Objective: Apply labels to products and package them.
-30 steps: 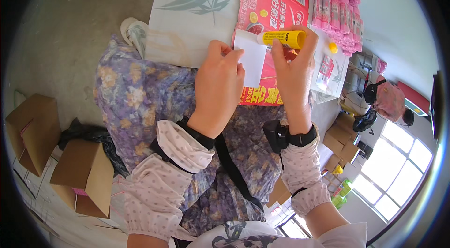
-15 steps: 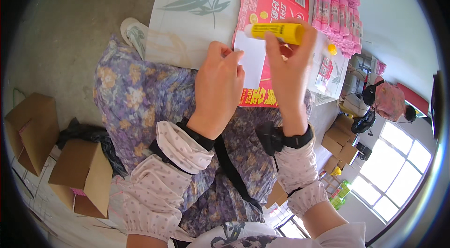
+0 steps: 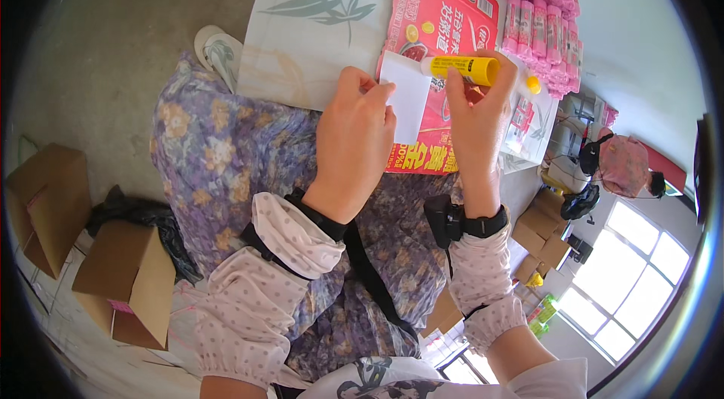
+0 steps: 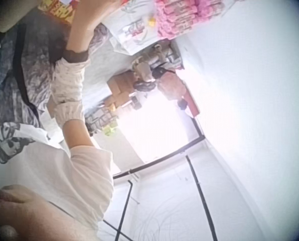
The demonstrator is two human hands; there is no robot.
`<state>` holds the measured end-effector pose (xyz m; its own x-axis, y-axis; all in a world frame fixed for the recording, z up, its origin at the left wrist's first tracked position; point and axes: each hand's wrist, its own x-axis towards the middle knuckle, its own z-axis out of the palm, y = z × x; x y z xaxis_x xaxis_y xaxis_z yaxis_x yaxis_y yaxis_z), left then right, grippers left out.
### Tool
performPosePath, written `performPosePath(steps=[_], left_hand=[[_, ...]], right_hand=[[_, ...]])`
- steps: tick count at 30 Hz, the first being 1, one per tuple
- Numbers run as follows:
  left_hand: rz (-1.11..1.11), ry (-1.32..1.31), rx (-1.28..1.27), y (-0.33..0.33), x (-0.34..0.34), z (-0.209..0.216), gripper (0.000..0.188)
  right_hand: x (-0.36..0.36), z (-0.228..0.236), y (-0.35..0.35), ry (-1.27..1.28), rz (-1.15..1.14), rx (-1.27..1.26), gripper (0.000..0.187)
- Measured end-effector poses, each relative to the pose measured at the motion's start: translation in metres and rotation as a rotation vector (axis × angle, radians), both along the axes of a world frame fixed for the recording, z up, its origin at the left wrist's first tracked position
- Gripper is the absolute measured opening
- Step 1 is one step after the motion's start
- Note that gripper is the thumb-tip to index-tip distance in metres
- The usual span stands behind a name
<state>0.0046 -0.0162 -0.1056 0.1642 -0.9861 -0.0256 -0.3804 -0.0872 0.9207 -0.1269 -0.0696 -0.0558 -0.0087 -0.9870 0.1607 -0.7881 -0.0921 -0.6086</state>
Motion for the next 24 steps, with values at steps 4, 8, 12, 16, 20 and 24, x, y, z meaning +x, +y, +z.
performPosePath(steps=[4, 8, 12, 16, 20, 24], left_hand=[[0.0, 0.002, 0.001, 0.0, 0.0, 0.0, 0.022], [-0.006, 0.004, 0.023, 0.0, -0.001, 0.0, 0.023], [0.003, 0.023, 0.017, 0.001, -0.003, -0.004, 0.024], [0.0, 0.015, 0.013, 0.001, -0.004, -0.003, 0.023], [0.012, 0.022, 0.003, 0.001, -0.002, -0.003, 0.023], [0.006, 0.025, 0.012, 0.001, -0.003, -0.003, 0.023]], right_hand=[[-0.008, 0.005, 0.001, 0.104, -0.03, 0.003, 0.037], [0.0, 0.01, 0.005, -0.097, -0.046, -0.022, 0.037], [0.026, 0.003, 0.009, -0.184, 0.028, 0.018, 0.037], [0.036, -0.004, 0.009, -0.156, 0.069, 0.042, 0.037], [0.039, -0.006, 0.01, -0.186, 0.058, 0.046, 0.037], [0.033, -0.007, 0.009, -0.081, 0.096, 0.019, 0.037]])
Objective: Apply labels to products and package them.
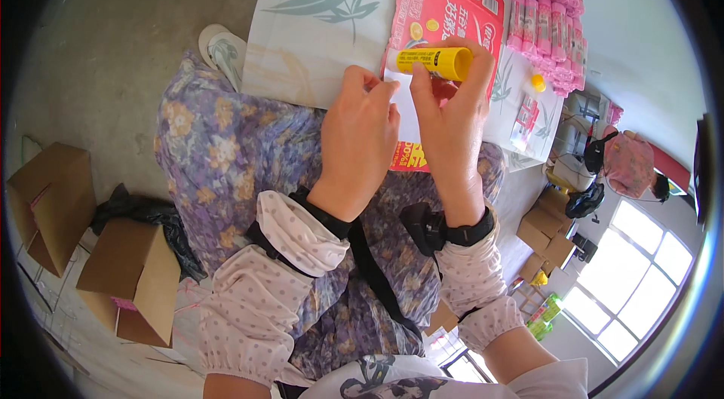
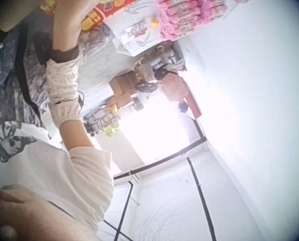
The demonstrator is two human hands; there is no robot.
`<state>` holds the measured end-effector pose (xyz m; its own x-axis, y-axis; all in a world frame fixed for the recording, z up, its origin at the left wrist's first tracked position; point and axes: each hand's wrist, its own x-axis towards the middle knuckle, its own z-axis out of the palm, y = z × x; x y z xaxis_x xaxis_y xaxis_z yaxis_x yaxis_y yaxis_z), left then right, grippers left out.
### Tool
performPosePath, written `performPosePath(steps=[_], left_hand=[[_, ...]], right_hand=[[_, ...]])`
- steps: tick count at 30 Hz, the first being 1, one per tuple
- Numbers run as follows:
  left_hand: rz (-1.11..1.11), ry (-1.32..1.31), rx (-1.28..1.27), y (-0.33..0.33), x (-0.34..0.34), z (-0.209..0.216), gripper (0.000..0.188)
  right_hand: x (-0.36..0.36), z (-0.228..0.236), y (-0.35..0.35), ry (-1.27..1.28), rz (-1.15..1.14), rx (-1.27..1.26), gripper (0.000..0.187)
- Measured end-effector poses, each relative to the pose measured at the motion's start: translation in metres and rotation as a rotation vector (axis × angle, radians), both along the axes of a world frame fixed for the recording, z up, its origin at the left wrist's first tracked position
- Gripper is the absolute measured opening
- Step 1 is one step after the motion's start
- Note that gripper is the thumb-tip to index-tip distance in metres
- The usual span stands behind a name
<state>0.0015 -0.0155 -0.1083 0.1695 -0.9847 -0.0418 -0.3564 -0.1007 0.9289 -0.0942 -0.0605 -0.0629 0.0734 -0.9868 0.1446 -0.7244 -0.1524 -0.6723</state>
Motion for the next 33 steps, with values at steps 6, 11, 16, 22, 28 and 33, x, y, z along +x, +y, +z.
performPosePath(steps=[6, 11, 16, 22, 28, 33], left_hand=[[-0.003, -0.026, -0.014, 0.0, 0.001, 0.0, 0.025], [-0.01, -0.02, 0.015, 0.0, 0.0, 0.001, 0.024], [-0.001, -0.021, 0.014, 0.001, 0.003, 0.002, 0.024], [0.009, -0.002, 0.002, 0.0, 0.002, 0.001, 0.022], [0.006, -0.02, -0.008, 0.0, 0.001, 0.0, 0.023], [0.011, -0.004, 0.025, 0.0, 0.003, 0.0, 0.024]], right_hand=[[-0.004, 0.006, -0.001, 0.05, -0.042, -0.002, 0.038], [-0.017, 0.009, 0.0, 0.047, -0.09, 0.033, 0.038], [-0.025, 0.009, 0.0, 0.113, -0.104, 0.01, 0.038], [-0.04, 0.01, 0.0, 0.159, -0.136, -0.015, 0.037], [-0.052, 0.011, -0.005, 0.003, -0.192, -0.054, 0.038], [-0.02, 0.016, -0.005, -0.093, -0.149, -0.044, 0.037]])
